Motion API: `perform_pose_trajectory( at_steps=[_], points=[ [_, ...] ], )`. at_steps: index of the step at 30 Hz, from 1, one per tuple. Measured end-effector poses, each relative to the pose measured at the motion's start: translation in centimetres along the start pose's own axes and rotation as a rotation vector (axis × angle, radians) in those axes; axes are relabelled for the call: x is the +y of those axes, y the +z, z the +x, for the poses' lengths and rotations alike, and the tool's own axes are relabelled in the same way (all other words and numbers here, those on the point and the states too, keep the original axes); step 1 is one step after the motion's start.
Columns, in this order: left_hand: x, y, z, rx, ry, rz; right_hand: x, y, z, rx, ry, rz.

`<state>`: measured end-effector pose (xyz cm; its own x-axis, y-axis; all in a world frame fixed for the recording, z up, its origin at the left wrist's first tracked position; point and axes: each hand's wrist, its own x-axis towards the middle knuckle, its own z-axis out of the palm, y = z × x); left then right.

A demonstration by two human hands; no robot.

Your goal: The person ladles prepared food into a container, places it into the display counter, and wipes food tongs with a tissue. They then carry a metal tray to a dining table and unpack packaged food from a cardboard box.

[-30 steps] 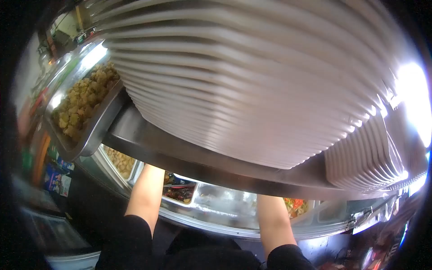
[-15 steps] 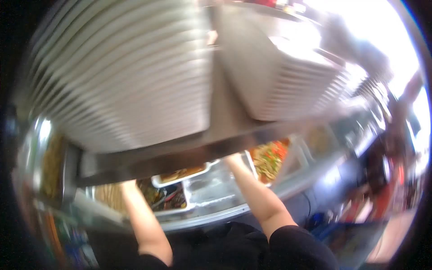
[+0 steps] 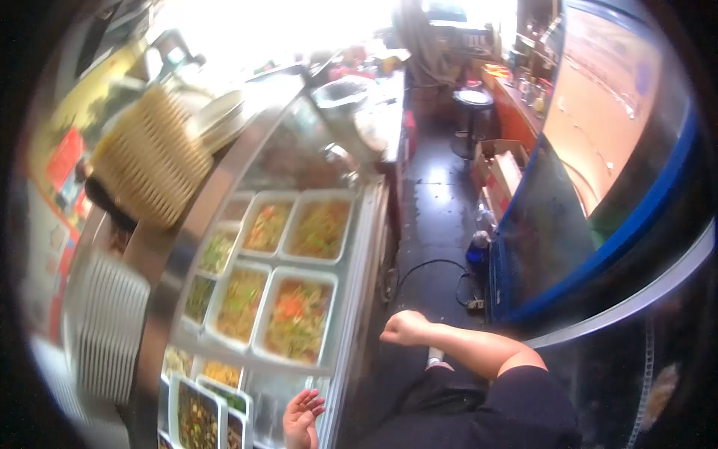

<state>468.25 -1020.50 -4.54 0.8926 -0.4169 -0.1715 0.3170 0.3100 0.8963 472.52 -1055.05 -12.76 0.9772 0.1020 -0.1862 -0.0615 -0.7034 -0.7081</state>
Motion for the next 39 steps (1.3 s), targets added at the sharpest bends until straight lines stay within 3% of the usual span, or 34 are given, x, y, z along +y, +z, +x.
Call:
perform_pose_trajectory(
  at_steps=[1, 3, 5, 6, 7, 9, 10, 11, 12, 13, 14, 15, 16, 17, 18, 19, 21, 22, 23, 25, 26, 27, 28, 31, 32, 34, 36, 37, 39],
  points=[
    [0.0, 3.3, 3.0, -0.094, -0.022, -0.002, 2.2, -3.1, -0.3, 0.048, 0.170, 0.080],
    [-2.4, 6.8, 10.6, -0.140, -0.139, -0.130, 9.3, -6.5, 0.5, 0.176, 0.209, 0.026],
    [-5.4, 11.4, 18.1, -0.134, -0.290, -0.092, 12.0, -11.5, -1.0, 0.241, 0.186, -0.341],
    [-7.8, 13.9, 21.9, -0.154, -0.204, 0.398, 14.4, -14.4, -1.2, 0.110, 0.271, -0.155],
    [-8.3, 16.6, 25.4, -0.269, 0.107, 1.225, 16.8, -17.1, -1.7, 0.124, 0.230, -0.029],
    [-8.2, 22.3, 32.0, -0.543, 0.670, 1.638, 20.7, -22.6, -2.1, 0.164, 0.146, 0.218],
    [-7.9, 25.2, 35.1, -0.518, 0.486, 1.459, 22.0, -25.3, -1.4, 0.110, 0.266, 0.662],
    [-8.0, 28.5, 37.5, -0.484, 0.294, 1.272, 24.9, -27.9, -1.3, 0.117, 0.235, 1.036],
    [-7.8, 30.7, 40.0, -0.439, 0.106, 1.075, 26.0, -29.9, -0.5, 0.151, 0.238, 1.205],
    [-7.3, 33.1, 42.7, -0.526, 0.483, 1.390, 27.6, -32.1, 0.2, 0.186, 0.236, 1.371],
    [-8.2, 34.6, 45.5, -0.552, 0.481, 1.296, 30.4, -33.4, 1.5, 0.206, 0.301, 1.105],
    [-9.3, 36.0, 48.4, -0.574, 0.486, 1.201, 29.5, -36.4, 2.4, 0.190, 0.482, 0.284],
    [-9.0, 37.9, 50.4, -0.495, 0.423, 1.280, 29.8, -37.9, 4.3, 0.217, 0.506, -0.318],
    [-10.1, 38.9, 53.1, -0.480, 0.524, 1.322, 31.0, -39.0, 5.7, 0.238, 0.493, -0.917],
    [-10.9, 39.6, 56.2, -0.486, 0.533, 1.335, 33.3, -40.5, 7.9, 0.360, 0.395, -0.558],
    [-11.4, 40.3, 59.5, -0.496, 0.544, 1.348, 35.5, -42.2, 10.1, 0.329, 0.382, -0.323],
    [-12.4, 42.2, 65.8, -0.510, 0.295, 1.364, 39.0, -46.4, 14.6, 0.290, 0.361, 0.144],
    [-12.7, 43.9, 69.4, -0.522, 0.189, 1.360, 39.1, -48.4, 16.4, 0.303, 0.452, -0.274],
    [-12.6, 45.7, 73.2, -0.581, 0.142, 1.385, 41.8, -49.7, 18.1, 0.338, 0.477, -0.485],
    [-11.5, 49.4, 80.4, -0.610, 0.169, 1.449, 45.2, -54.5, 21.0, 0.145, 0.569, -0.581],
    [-11.8, 51.3, 83.8, -0.544, 0.363, 1.379, 47.4, -57.4, 21.8, 0.100, 0.616, -0.481],
    [-11.3, 53.5, 87.2, -0.514, 0.377, 1.255, 49.2, -59.6, 22.5, 0.052, 0.667, -0.359],
    [-10.7, 55.4, 90.7, -0.507, 0.373, 1.211, 50.8, -61.3, 23.2, 0.010, 0.718, -0.227],
    [-9.2, 62.0, 101.4, -0.486, 0.235, 0.991, 56.5, -66.5, 23.5, 0.381, 0.683, -0.142],
    [-9.0, 64.1, 105.2, -0.458, 0.153, 0.841, 58.1, -68.3, 23.5, 0.339, 0.772, -0.175],
    [-13.1, 65.6, 117.2, -0.396, 0.224, 0.709, 62.4, -71.6, 23.7, 0.253, 0.897, -0.211],
    [-13.7, 67.8, 129.6, -0.307, 0.253, 0.683, 68.6, -75.2, 23.6, 0.139, 0.954, -0.111],
    [-12.1, 69.4, 134.4, -0.201, 0.276, 0.847, 70.9, -78.2, 24.3, 0.051, 0.956, -0.082],
    [-14.4, 67.2, 147.3, -0.108, 0.362, 1.021, 75.6, -83.7, 26.7, 0.102, 1.090, -0.167]
  ],
)
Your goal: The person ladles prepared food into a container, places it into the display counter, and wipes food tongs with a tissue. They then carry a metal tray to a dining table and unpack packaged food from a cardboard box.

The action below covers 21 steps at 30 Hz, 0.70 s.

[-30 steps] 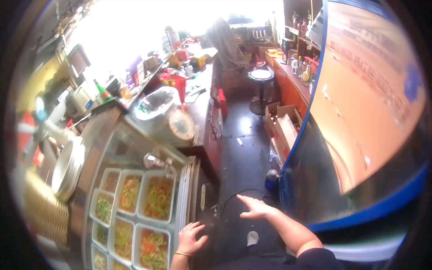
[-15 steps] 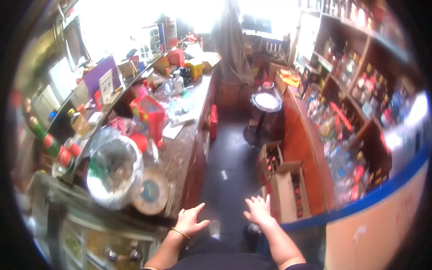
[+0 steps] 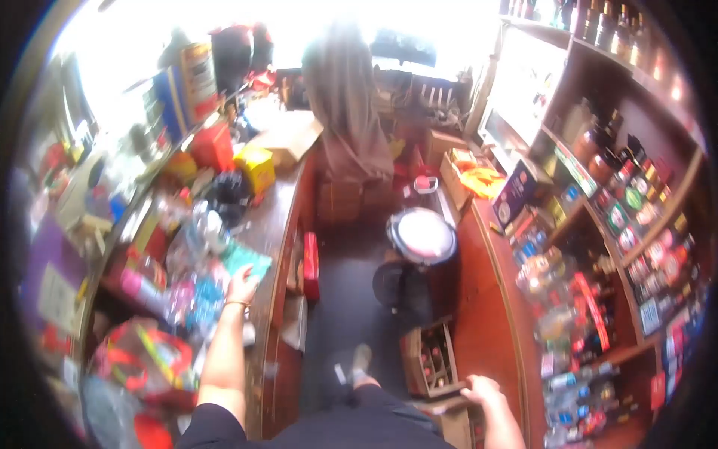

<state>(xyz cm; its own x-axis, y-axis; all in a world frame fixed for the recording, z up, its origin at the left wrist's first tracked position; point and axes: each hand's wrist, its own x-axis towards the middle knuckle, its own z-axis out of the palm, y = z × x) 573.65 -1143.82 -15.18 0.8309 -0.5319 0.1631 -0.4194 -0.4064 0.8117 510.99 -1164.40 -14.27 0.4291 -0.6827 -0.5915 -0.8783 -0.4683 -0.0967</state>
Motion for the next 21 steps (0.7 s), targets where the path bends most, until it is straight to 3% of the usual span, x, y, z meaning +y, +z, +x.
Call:
perform_pose_trajectory(
  at_steps=[3, 4, 5, 6, 8, 10, 11, 12, 13, 14, 15, 18, 19, 20, 21],
  points=[
    [-5.6, 0.9, 8.4, -0.042, -0.345, 0.586, -0.7, -7.6, 11.6, -0.039, 0.093, -0.165],
    [-4.9, 0.9, 9.2, -0.084, -0.433, 0.793, -1.8, -9.9, 14.7, 0.076, -0.004, -0.092],
    [-0.9, 0.7, 9.5, -0.083, -0.487, 0.856, -5.5, -15.1, 16.0, 0.115, -0.062, -0.018],
    [-1.1, 0.9, 10.5, -0.109, -0.567, 0.812, -8.1, -19.6, 18.5, 0.045, -0.085, -0.028],
    [-2.7, 1.6, 10.9, -0.022, -0.522, 0.858, -9.8, -23.9, 26.9, 0.082, -0.230, -0.112],
    [-3.9, 2.1, 10.5, 0.234, -0.235, 0.830, -15.1, -30.9, 33.6, 0.076, -0.328, -0.140],
    [-7.1, 2.0, 10.5, 0.258, -0.144, 0.885, -16.6, -32.5, 38.1, 0.164, -0.446, -0.104],
    [-4.0, 2.3, 11.4, 0.211, -0.106, 0.192, -19.8, -35.3, 41.4, 0.199, -0.567, -0.011],
    [1.2, 3.9, 14.1, 0.302, -0.231, 0.057, -24.0, -38.6, 43.2, 0.165, -0.602, 0.021],
    [5.5, 5.9, 17.5, 0.389, -0.363, -0.073, -26.8, -38.7, 48.5, 0.199, -0.865, 0.259],
    [4.8, 9.4, 21.6, 0.474, -0.360, -0.790, -31.8, -41.5, 49.5, 0.077, -0.817, 0.360],
    [19.0, 16.3, 38.4, 0.008, -0.156, -1.365, -43.9, -46.5, 53.5, -0.232, -1.015, 1.216],
    [19.0, 18.9, 44.1, -0.368, -0.210, -1.629, -47.1, -49.8, 53.6, -0.226, -1.075, 1.391],
    [23.0, 21.0, 47.9, -0.317, -0.423, -1.723, -49.2, -52.3, 54.3, -0.223, -1.122, 1.593],
    [23.1, 25.2, 52.1, -0.324, -0.568, -2.001, -50.1, -54.2, 57.8, 0.064, -1.222, 1.487]
  ],
)
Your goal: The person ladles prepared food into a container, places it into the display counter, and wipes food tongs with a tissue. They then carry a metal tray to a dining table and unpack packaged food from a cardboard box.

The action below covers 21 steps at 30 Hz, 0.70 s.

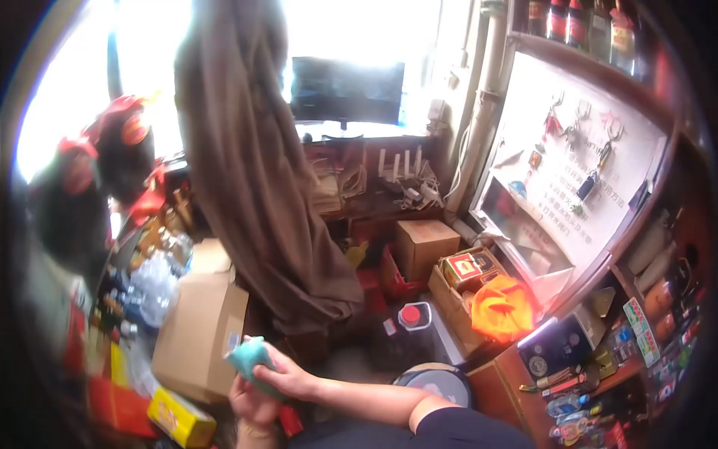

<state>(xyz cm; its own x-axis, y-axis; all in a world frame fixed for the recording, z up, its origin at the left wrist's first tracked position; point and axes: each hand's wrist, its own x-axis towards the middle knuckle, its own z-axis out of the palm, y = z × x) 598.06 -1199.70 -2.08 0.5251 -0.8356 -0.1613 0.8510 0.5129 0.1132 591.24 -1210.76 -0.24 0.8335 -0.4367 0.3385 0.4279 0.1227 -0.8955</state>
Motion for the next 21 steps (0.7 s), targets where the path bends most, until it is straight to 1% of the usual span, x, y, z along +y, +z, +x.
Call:
perform_pose_trajectory(
  at_steps=[1, 2, 3, 4, 5, 6, 7, 9, 10, 11, 12, 13, 14, 15, 16, 17, 18, 19, 20, 21],
  points=[
    [-1.5, 2.4, 3.9, -0.169, -0.066, -0.191, 0.7, -2.3, 3.4, 0.041, -0.192, -0.196],
    [-2.5, 3.6, 8.0, -0.310, -0.157, -0.096, -3.1, -4.0, 6.2, 0.166, 0.031, 0.092],
    [-3.6, 4.8, 12.1, -0.461, -0.231, 0.011, -4.4, -6.6, 9.1, 0.307, -0.149, -0.063],
    [-6.0, 8.7, 15.0, -0.579, -0.163, 0.422, -2.6, -10.9, 11.2, 0.433, -0.156, -0.149],
    [-8.5, 8.5, 18.6, -0.672, 0.008, 0.687, -2.4, -14.7, 12.2, 0.463, 0.040, 0.018],
    [-10.0, 8.4, 22.3, -0.747, 0.077, 0.959, -1.9, -18.8, 13.1, 0.466, 0.174, 0.182],
    [-11.3, 9.0, 25.4, -0.812, 0.154, 1.233, -2.3, -21.6, 14.9, 0.583, 0.150, 0.110],
    [-13.6, 10.4, 31.6, -0.944, 0.272, 1.452, -3.0, -27.1, 18.1, 0.614, 0.119, 0.130],
    [-15.2, 11.2, 34.8, -0.934, 0.327, 1.404, -2.1, -30.9, 19.5, 0.531, -0.017, 0.126],
    [-17.1, 12.2, 37.8, -0.743, 0.303, 1.201, -2.0, -34.2, 21.3, 0.422, -0.200, -0.344],
    [-18.3, 13.5, 41.4, -0.555, 0.115, 0.952, -2.7, -37.7, 23.0, 0.318, -0.386, -0.826],
    [-19.4, 16.0, 45.4, -0.387, -0.082, 0.695, -5.5, -41.0, 25.3, 0.204, -0.560, -1.333],
    [-20.5, 18.6, 49.2, -0.276, -0.177, 0.651, -8.8, -44.2, 26.9, 0.060, -0.282, -1.424],
    [-21.0, 19.5, 53.9, -0.302, -0.366, 0.445, -14.0, -46.4, 29.6, -0.021, -0.304, -1.529],
    [-22.1, 22.0, 57.4, -0.223, -0.132, 0.578, -17.7, -50.5, 32.5, -0.018, -0.445, -1.725],
    [-21.8, 22.2, 63.7, -0.338, 0.088, 0.779, -21.5, -54.6, 35.2, -0.026, -0.594, -1.918],
    [-22.0, 23.6, 68.6, -0.462, 0.404, 0.907, -25.4, -58.7, 37.5, 0.081, -0.615, -2.014],
    [-20.9, 26.4, 70.8, -0.416, 0.418, 1.072, -29.3, -61.7, 39.7, 0.283, -0.655, -2.125],
    [-20.2, 25.5, 76.8, -0.470, 0.837, 1.401, -32.4, -66.3, 42.6, 0.475, -0.686, -2.157],
    [-20.2, 26.5, 79.2, -0.525, 1.098, 1.612, -35.9, -68.9, 44.9, 0.635, -0.362, -2.304]
  ],
)
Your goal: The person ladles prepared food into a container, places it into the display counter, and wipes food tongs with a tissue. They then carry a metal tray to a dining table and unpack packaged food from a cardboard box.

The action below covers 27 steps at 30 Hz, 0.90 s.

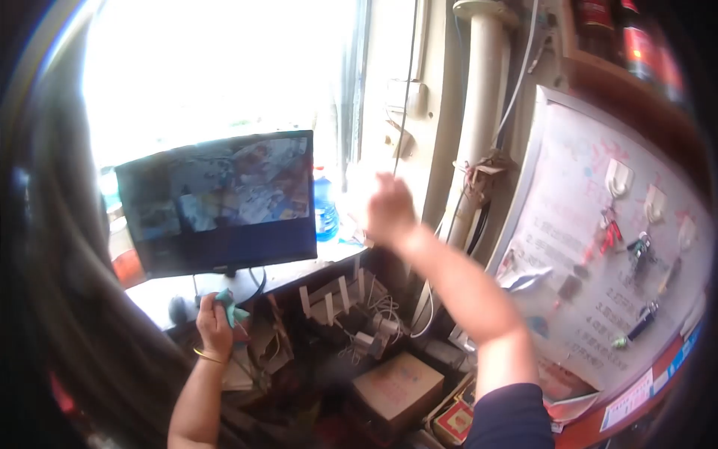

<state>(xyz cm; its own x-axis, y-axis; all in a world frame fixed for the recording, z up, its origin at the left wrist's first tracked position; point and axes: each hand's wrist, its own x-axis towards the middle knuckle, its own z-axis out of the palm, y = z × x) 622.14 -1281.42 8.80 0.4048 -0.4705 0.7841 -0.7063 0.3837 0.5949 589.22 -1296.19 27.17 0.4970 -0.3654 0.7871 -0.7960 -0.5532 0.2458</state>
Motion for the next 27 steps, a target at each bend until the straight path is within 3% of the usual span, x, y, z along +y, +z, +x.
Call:
perform_pose_trajectory(
  at_steps=[2, 4, 6, 7, 11, 19, 27],
  points=[
    [-4.9, 1.5, 1.6, -0.085, 0.340, 0.335, 4.9, 2.5, 6.5, 0.065, 0.076, -0.290],
    [-6.8, 2.8, 1.3, -0.133, 0.355, 0.458, 10.4, 6.6, 11.3, -0.016, 0.162, -0.528],
    [-8.1, 3.5, 1.5, -0.114, 0.349, 0.496, 13.9, 10.3, 14.4, 0.062, 0.227, -0.610],
    [-8.4, 3.6, 1.5, -0.078, 0.325, 0.474, 14.1, 11.3, 15.4, 0.099, 0.255, -0.644],
    [-9.3, 3.3, 1.2, -0.065, 0.254, 0.443, 14.2, 11.8, 17.0, -0.100, 0.434, -0.662],
    [-10.2, 3.0, 1.1, -0.060, 0.326, 0.419, 15.9, 13.7, 16.9, 0.028, 0.345, -0.702],
    [-10.6, 2.8, 1.1, -0.074, 0.341, 0.387, 14.6, 14.5, 18.0, -0.025, 0.211, -0.752]
  ],
)
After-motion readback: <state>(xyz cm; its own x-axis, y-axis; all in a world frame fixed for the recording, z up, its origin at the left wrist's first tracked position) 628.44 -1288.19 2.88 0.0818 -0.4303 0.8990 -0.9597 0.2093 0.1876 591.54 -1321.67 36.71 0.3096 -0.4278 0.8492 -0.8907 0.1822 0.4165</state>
